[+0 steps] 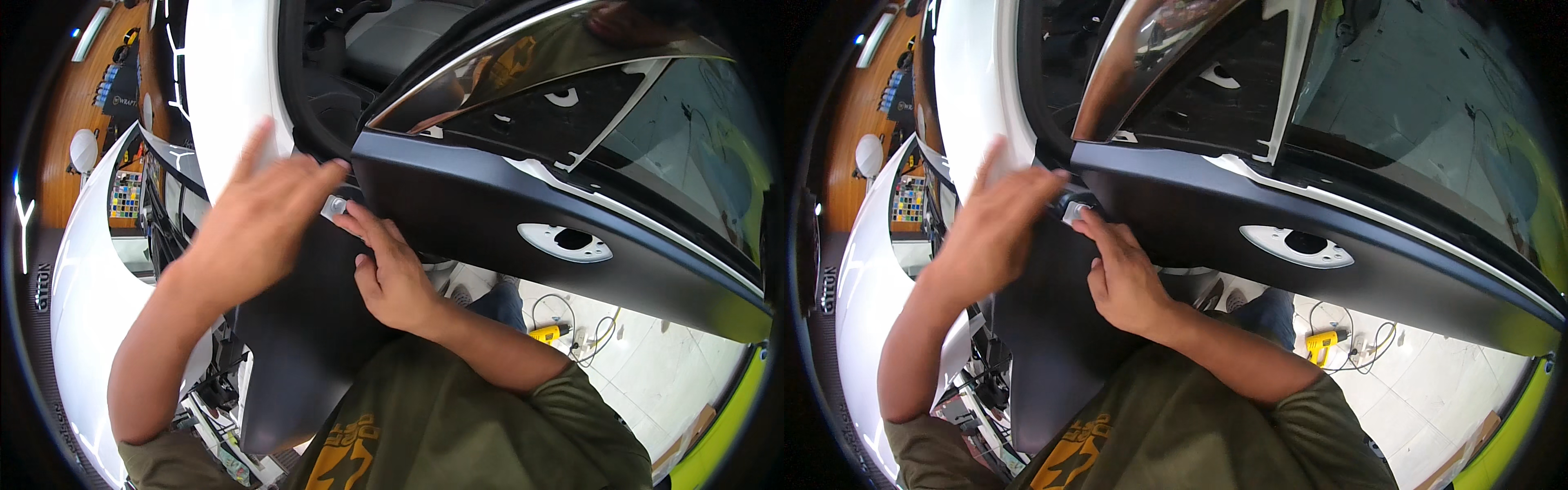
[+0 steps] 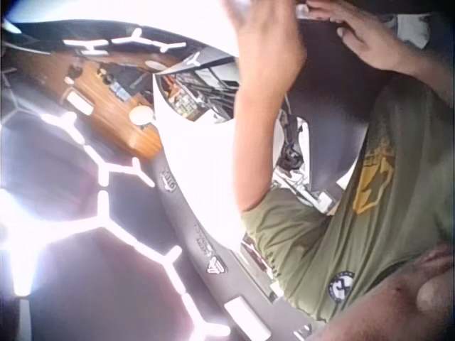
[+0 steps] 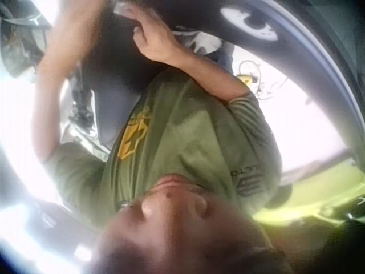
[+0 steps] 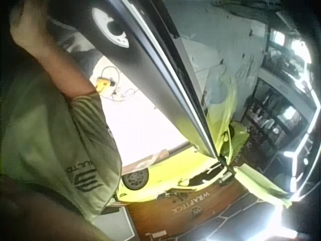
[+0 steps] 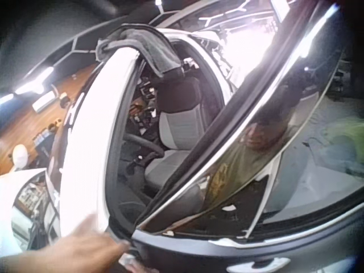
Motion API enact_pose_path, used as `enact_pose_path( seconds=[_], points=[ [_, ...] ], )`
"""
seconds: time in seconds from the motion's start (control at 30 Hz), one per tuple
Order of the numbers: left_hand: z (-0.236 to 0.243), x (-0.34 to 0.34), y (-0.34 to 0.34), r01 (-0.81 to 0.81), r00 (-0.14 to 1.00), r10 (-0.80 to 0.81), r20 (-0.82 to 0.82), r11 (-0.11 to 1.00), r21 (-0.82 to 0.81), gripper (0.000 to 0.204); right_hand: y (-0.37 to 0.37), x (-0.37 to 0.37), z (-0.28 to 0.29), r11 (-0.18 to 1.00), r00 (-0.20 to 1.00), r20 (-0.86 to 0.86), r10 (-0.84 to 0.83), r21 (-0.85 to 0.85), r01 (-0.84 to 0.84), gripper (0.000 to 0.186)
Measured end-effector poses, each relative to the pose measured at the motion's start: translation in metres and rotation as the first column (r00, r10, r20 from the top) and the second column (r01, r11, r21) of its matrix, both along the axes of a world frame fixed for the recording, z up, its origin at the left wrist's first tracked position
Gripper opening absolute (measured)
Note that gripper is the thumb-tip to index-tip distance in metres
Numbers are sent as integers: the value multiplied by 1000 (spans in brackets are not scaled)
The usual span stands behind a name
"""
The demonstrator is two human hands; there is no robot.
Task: The person applies a white vinyl wrap to the front fender of a white car. They use a yellow heat gun to warm the wrap and a yellow squeegee to smooth it, then trim excess material along the fender edge and door gap.
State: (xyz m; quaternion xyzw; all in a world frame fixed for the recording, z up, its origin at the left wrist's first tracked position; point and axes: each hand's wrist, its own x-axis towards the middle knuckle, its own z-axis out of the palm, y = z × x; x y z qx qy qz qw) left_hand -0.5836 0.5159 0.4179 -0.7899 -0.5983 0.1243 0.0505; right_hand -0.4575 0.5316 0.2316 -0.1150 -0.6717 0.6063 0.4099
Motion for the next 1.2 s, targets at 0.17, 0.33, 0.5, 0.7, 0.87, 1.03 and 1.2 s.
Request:
enact_pose_path(
  seconds=[0.17,0.33,0.5,0.7,0.87,1.03,1.2],
  points=[
    [32,-36,-2,40,989,-2,-145,965,257,53,2,-14,3,999,996,-74,-39,-24,38,66],
    [22,-78,-16,81,974,-10,-225,949,306,48,8,-6,1,996,996,27,80,44,-82,66],
    [3,-99,-18,136,984,-87,-155,930,340,46,2,-12,16,988,994,-67,82,-123,-90,70],
    [3,-104,-22,104,994,-85,-76,947,303,45,15,-8,11,982,987,76,143,117,-151,71],
    [2,-102,-21,107,994,-112,0,944,313,44,13,-15,23,993,992,37,122,-6,-122,66],
    [0,-102,-26,79,993,-104,61,944,321,46,12,-12,19,992,986,112,124,25,-127,60],
    [4,-102,-20,85,989,-117,86,946,313,47,4,-6,22,997,988,146,60,36,-66,56]
  ],
)
